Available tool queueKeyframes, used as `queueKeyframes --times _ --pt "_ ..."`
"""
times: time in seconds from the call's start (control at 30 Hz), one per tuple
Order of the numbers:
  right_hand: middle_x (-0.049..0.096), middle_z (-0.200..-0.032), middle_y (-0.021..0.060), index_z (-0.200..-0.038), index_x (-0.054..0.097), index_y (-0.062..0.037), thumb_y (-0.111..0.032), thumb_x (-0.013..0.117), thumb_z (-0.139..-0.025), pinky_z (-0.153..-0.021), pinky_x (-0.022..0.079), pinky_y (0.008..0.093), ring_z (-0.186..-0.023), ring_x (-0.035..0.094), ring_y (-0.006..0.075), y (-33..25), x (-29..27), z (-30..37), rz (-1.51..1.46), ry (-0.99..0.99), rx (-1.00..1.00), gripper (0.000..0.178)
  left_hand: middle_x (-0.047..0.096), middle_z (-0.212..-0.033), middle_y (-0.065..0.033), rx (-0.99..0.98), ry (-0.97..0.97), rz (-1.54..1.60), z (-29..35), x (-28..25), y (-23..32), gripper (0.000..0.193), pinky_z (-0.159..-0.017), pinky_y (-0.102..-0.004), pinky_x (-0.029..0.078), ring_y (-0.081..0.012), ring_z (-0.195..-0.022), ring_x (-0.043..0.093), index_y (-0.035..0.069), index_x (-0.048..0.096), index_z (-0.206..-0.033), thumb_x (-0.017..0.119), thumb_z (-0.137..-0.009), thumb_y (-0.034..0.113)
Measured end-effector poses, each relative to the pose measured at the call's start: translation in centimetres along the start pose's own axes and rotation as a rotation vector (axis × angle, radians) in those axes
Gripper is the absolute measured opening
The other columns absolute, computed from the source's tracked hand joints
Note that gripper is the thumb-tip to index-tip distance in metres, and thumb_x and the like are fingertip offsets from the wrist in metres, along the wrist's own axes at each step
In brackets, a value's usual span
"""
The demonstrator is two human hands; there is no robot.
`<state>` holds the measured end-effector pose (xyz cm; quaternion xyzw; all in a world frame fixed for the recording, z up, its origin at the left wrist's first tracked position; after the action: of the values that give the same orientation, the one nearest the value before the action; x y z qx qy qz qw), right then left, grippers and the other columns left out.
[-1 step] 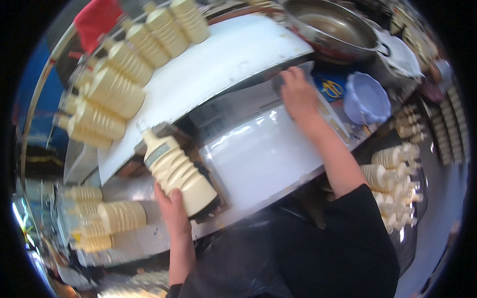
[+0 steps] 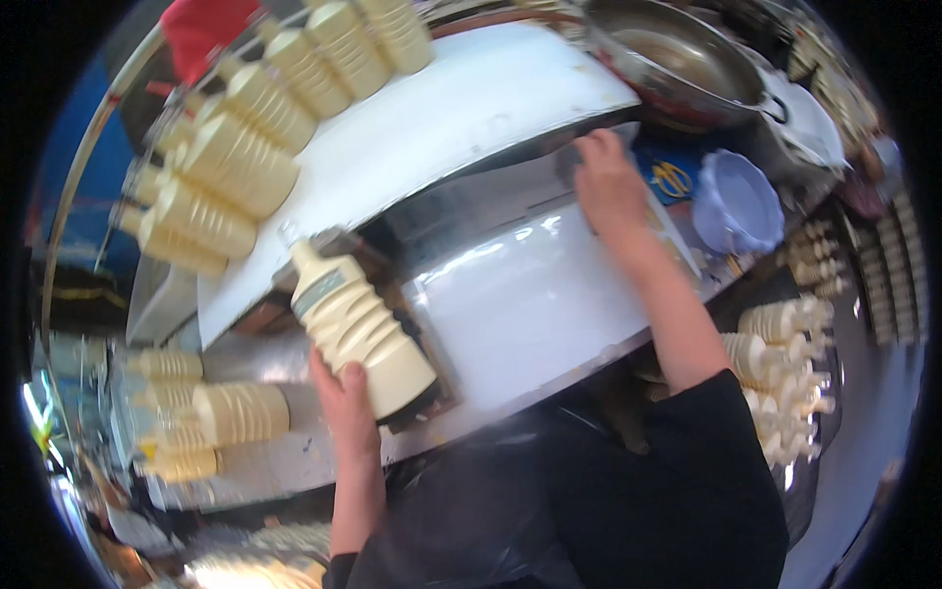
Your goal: The person applies adhesive labels to the sides of cream-colored plastic bottles. They pick up each bottle, smooth the label onto the surface, and place the labeled bottle on a nearby shelf. The process is repeated for multiple bottles.
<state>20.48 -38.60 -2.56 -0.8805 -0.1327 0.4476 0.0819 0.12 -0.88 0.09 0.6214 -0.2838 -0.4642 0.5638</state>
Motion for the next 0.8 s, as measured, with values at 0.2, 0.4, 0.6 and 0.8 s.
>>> queueKeyframes --times 0.2,0.4,0.6,0.8 --pt "0.052 -0.137 0.0089 -0.128 0.06 -0.0144 -0.012 0.071 -0.089 -0.083 0.058 0.0439 -0.103 0.068 0.0339 0.4 -0.7 -0.5 0.12 0.009 -0.003 0.042 0.049 -0.146 -0.0208 -0.001 -0.022 0.072 0.1 0.0 0.6 0.083 -0.113 -0.0406 0.04 -0.0296 -0.133 0.05 -0.002 0.028 -0.158 0.068 -0.088 0.019" --pt "0.064 -0.12 0.0106 -0.123 0.062 -0.0132 -0.011 0.07 -0.089 -0.08 0.057 0.0437 -0.097 0.069 0.0334 -0.7 -2.1 0.6 0.016 -0.04 -0.144 0.035 0.049 -0.148 -0.0205 0.038 0.003 0.04 0.0 -0.1 0.0 0.083 -0.115 -0.0396 0.038 -0.0293 -0.135 0.049 -0.002 0.028 -0.158 0.068 -0.088 0.019" --pt "0.072 -0.098 0.0123 -0.11 0.074 -0.009 -0.02 0.069 -0.092 -0.077 0.057 0.0436 -0.087 0.07 0.0346 -6.7 -2.2 5.2 -0.182 -0.487 -0.28 0.022 0.047 -0.15 -0.0195 0.048 -0.011 0.058 0.0 0.2 0.4 0.08 -0.116 -0.0396 0.036 -0.0289 -0.136 0.048 -0.002 0.028 -0.158 0.066 -0.091 0.018" --pt "0.069 -0.106 0.0117 -0.118 0.071 -0.0079 -0.017 0.065 -0.094 -0.078 0.057 0.0443 -0.088 0.07 0.0348 -10.4 -2.4 8.0 -0.265 -0.587 -0.258 0.026 0.045 -0.152 -0.0196 0.028 -0.021 0.108 0.1 0.2 0.8 0.08 -0.117 -0.0394 0.034 -0.0285 -0.138 0.046 -0.003 0.027 -0.159 0.066 -0.091 0.018"
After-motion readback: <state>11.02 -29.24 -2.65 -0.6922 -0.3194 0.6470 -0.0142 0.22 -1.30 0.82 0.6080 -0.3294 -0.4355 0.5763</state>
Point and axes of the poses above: each hand's wrist, its own z-axis away from the middle knuckle, its own x-axis out of the palm, y = z × x, the point moved 1 cm from there along -z, towards the middle knuckle
